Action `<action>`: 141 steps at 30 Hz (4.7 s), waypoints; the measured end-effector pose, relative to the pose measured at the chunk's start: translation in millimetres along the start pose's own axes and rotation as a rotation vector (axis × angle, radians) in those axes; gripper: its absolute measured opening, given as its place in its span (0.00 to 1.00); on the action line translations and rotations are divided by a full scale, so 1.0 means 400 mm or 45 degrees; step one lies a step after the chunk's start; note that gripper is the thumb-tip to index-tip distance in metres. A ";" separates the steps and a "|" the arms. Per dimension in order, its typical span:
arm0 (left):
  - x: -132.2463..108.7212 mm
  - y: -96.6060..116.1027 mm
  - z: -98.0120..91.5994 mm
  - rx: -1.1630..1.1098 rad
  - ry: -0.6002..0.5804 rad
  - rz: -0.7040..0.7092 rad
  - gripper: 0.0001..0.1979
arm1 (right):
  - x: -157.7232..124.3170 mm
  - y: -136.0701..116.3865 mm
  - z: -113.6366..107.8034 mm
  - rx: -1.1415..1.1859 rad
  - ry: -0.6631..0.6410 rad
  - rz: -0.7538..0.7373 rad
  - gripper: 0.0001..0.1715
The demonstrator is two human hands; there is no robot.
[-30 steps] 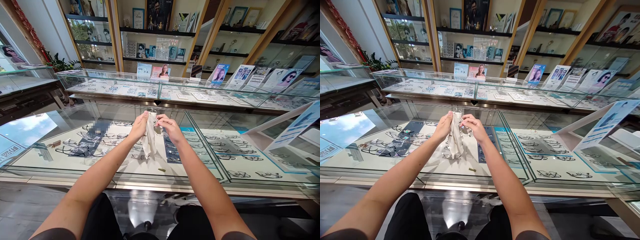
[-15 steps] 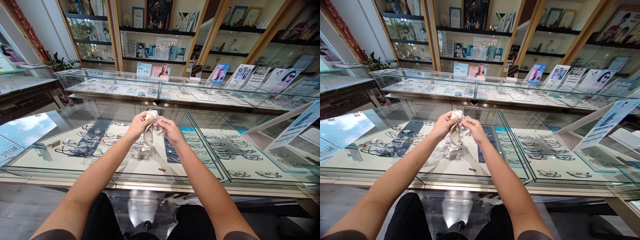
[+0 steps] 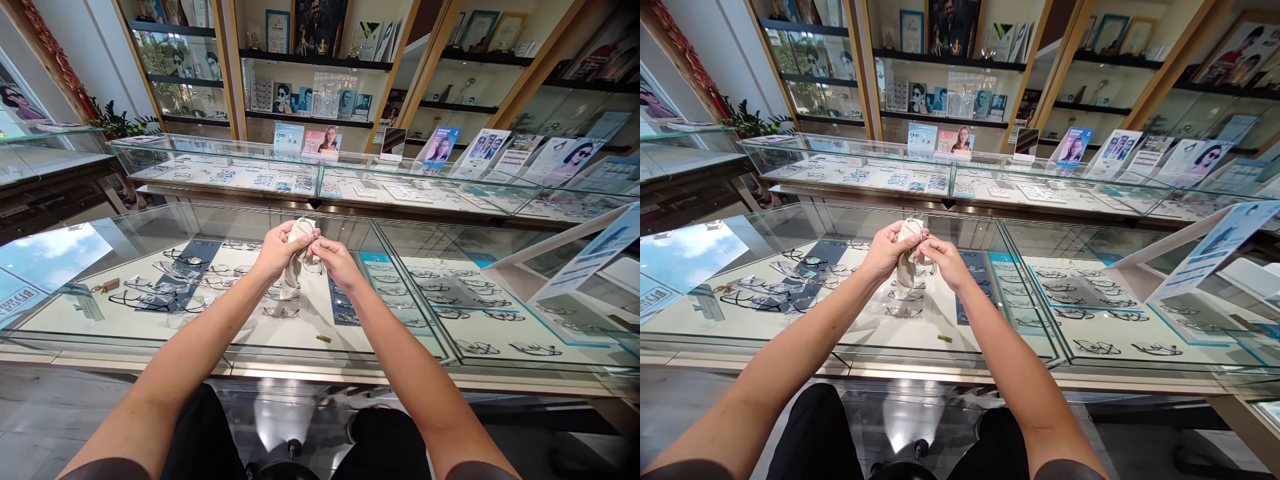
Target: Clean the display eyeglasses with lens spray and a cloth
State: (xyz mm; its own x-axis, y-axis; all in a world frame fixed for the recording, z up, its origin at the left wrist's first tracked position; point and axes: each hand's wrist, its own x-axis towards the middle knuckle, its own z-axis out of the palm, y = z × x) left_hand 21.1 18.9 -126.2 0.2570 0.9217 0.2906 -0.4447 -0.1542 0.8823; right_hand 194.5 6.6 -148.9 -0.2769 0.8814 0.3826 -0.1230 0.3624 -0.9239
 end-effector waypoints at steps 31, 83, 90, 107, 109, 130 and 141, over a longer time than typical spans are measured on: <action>-0.006 0.015 0.001 0.140 -0.088 0.016 0.27 | 0.003 -0.007 0.002 0.027 -0.088 0.012 0.22; -0.007 0.009 -0.009 0.331 0.178 0.287 0.22 | 0.012 -0.027 -0.086 0.283 0.207 0.012 0.18; -0.023 0.017 0.010 0.466 0.198 0.492 0.18 | 0.017 -0.023 -0.097 0.348 -0.006 -0.011 0.18; -0.011 -0.016 -0.024 1.294 -0.002 1.031 0.31 | 0.016 -0.039 -0.081 0.070 -0.063 -0.096 0.14; -0.008 -0.022 -0.030 1.343 -0.017 1.072 0.28 | 0.017 -0.038 -0.080 0.047 -0.064 -0.106 0.14; -0.002 -0.020 -0.041 1.336 0.394 1.356 0.32 | -0.002 0.006 -0.051 -0.722 0.749 -0.816 0.29; -0.009 0.003 -0.029 1.156 0.720 1.314 0.32 | -0.015 -0.017 0.011 -1.013 0.920 -0.945 0.28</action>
State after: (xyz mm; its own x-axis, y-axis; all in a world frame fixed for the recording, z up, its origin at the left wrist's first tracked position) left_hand 9.8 19.5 -130.6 -0.2849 0.2496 0.9255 0.5101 -0.7779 0.3669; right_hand 193.0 -2.4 -144.9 0.2148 0.2675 0.9393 0.6384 0.6894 -0.3424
